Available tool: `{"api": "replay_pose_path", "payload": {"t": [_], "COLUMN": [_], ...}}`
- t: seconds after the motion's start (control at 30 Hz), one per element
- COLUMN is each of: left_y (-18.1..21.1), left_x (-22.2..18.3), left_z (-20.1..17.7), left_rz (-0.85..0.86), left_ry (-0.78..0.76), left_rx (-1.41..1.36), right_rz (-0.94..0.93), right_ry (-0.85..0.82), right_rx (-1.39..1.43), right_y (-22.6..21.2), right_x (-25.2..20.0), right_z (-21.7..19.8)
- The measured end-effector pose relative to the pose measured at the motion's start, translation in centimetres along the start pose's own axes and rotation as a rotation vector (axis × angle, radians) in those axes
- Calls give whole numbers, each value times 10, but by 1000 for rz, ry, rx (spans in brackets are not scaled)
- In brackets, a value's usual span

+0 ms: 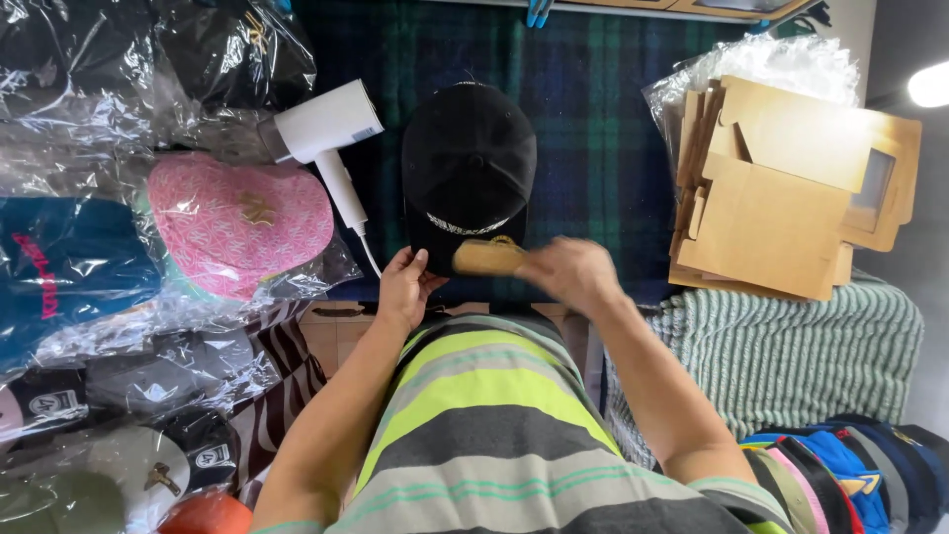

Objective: Cleaning a black baseball cap with a wooden brush and placing it in a cardboard box.

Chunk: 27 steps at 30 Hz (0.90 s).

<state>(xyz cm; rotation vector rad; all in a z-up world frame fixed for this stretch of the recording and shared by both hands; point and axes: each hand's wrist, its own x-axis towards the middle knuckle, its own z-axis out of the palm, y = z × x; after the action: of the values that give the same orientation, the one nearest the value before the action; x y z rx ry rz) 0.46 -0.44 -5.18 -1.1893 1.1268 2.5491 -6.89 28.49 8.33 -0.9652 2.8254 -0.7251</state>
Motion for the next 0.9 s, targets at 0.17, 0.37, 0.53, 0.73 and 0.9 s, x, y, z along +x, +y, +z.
{"api": "replay_pose_path", "payload": {"t": [0.17,0.37,0.53,0.73,0.9], "left_y": [7,19,10,-1,13], "left_x": [-8,-18,-7,2,-17], "left_z": [7,14,4,-1,8], "left_rz": [-28,-4,11,-6,-8], "left_ry": [16,-2,-23,-16,-22], "left_rx": [16,60,42,27,49], "right_rz": [280,-173,-126,-152,83], "right_ry": [201,224,335,379,518], "right_rx": [-403,-240,-482,-332,-18], "right_y": [95,17,111,21,34], "right_x": [-54,12,-5,11,36], "right_z": [-12,10,-48,-15,34]}}
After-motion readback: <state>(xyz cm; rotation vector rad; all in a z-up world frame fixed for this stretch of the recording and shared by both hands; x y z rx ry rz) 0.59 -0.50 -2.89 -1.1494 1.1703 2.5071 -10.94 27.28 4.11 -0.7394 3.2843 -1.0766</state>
